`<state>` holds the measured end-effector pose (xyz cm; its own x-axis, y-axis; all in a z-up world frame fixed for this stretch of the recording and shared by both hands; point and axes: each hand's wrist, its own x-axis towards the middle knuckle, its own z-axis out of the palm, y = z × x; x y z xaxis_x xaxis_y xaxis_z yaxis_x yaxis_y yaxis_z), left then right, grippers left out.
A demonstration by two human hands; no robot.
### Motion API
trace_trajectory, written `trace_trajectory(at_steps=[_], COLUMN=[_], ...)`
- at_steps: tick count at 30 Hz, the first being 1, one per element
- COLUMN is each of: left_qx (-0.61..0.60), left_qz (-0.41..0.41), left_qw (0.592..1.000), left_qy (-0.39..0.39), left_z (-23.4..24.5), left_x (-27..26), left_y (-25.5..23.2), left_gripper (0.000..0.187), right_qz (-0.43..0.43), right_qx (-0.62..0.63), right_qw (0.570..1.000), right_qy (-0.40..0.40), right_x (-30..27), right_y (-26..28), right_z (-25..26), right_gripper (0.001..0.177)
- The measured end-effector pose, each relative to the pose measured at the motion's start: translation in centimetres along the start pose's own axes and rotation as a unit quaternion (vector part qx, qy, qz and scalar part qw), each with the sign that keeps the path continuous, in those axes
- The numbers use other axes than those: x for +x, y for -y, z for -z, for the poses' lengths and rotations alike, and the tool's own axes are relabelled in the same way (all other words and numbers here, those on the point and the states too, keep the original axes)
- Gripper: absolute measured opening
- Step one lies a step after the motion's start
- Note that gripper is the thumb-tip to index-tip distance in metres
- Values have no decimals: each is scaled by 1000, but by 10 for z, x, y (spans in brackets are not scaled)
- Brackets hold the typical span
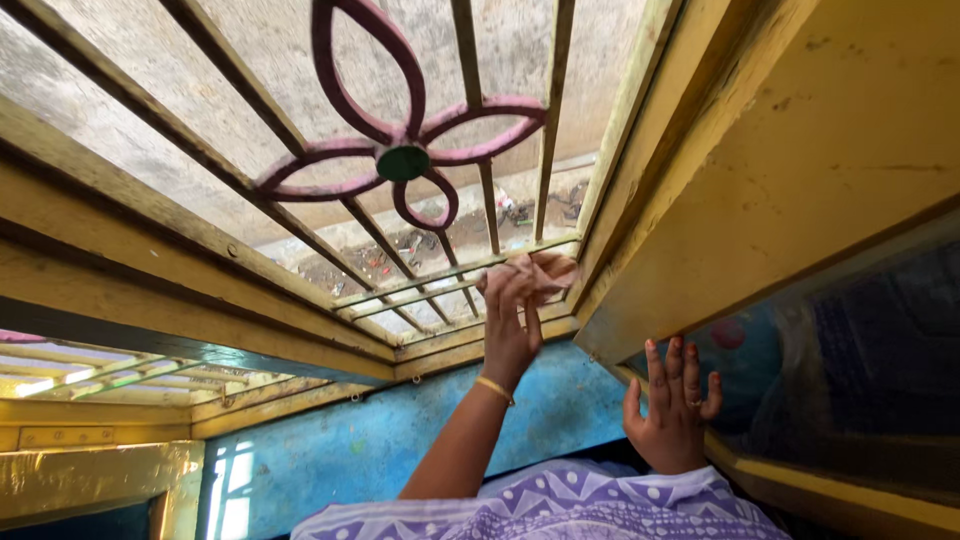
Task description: The person wipes the interior surface of a yellow metal window frame and grille with a cloth. They clean the vertical and horizontal bars, the decorative flower-shaped elements, and the frame edges, moving the cloth back and forth across the surfaces.
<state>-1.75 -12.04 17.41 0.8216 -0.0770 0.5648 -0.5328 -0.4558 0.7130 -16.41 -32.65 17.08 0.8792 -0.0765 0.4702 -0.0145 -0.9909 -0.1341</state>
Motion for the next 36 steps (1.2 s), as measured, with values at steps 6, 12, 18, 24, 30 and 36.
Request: trace_trajectory(at_steps=[6, 12, 18, 24, 30, 36], left_qx=[300, 300, 285, 253, 221, 75], left_qz=[-63, 32, -40, 79, -34, -12], left_qw=[951, 951, 957, 955, 974, 997], left_qy=[41, 65, 38, 132, 25, -7], left_z=[-29, -53, -23, -26, -27, 15], left_x=[8, 15, 1, 31, 35, -11], left_y=[14, 25, 0, 2, 24, 35], left_gripper=[67, 58, 50, 37, 19, 28], right_qz=[7, 10, -2, 7, 17, 10], right_qx=[4, -39, -13, -53, 6, 6], right_qw=[1000, 999, 1000, 998, 1000, 1000], right_qy=[-26, -8, -12, -22, 1, 12], right_x=[11, 2, 8, 0, 12, 7], right_y=[-15, -13, -12, -5, -10, -21], right_z=[-9, -11, -7, -7, -3, -5], right_gripper=[65, 66, 66, 64, 67, 68])
